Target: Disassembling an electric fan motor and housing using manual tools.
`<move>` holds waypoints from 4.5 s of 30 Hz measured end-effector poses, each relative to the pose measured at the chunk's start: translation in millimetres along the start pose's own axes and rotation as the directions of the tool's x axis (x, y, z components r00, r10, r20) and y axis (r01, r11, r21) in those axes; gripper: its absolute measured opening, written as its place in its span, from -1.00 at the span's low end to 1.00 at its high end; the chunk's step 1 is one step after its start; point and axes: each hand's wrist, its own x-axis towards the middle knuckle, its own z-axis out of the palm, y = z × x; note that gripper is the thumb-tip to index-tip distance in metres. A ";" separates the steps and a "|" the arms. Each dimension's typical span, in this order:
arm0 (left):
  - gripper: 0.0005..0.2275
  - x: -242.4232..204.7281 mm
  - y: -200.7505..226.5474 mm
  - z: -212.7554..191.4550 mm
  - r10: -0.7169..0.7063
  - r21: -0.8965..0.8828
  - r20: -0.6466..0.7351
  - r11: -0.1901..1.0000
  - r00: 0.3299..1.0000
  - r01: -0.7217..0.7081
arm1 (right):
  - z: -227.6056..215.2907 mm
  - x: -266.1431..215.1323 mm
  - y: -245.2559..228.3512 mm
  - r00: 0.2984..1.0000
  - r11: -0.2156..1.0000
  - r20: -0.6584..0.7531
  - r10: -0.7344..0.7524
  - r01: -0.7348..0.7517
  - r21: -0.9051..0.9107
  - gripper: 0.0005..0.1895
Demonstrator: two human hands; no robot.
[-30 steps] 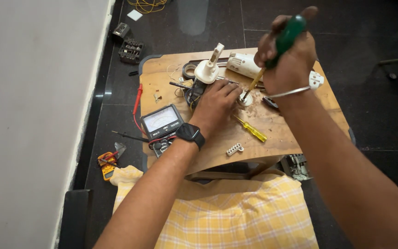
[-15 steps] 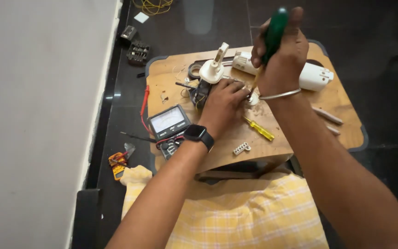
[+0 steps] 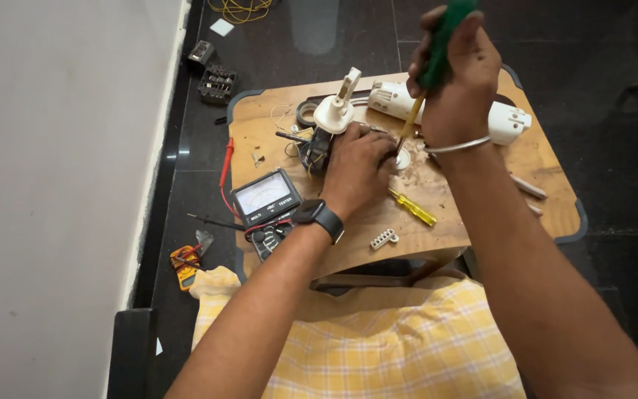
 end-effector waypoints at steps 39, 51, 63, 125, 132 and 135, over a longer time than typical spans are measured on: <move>-0.83 2.0 8.8 -6.0 -0.118 0.002 0.051 0.993 0.992 0.118 | 17.8 -6.3 -8.5 0.989 0.975 -0.004 -0.147 0.146 0.168 -0.57; -0.80 0.9 8.6 -7.0 -0.112 0.014 0.064 0.994 0.992 0.111 | 11.2 -11.9 -5.1 0.993 0.989 -0.113 -0.038 0.054 0.141 -0.38; -0.84 3.3 11.3 -11.5 -0.126 -0.009 0.066 0.992 0.990 0.126 | 14.1 -11.8 -16.5 0.999 0.999 -0.022 -0.034 0.034 0.019 -0.37; -0.97 3.5 36.7 -67.6 0.118 0.478 0.022 0.871 0.993 -0.114 | -73.1 -46.4 46.9 0.741 -0.017 -0.024 0.671 -0.017 -1.000 -0.67; -0.35 4.3 -53.6 -106.2 -0.089 0.115 -0.034 0.989 0.995 0.092 | -58.9 -34.9 22.6 0.752 0.047 0.007 0.659 -0.031 -0.998 -0.56; -0.07 10.9 -88.8 -102.1 0.020 0.078 0.138 0.996 0.990 -0.031 | -37.2 -29.4 -1.8 0.723 0.296 0.156 0.673 -0.071 -0.952 -0.23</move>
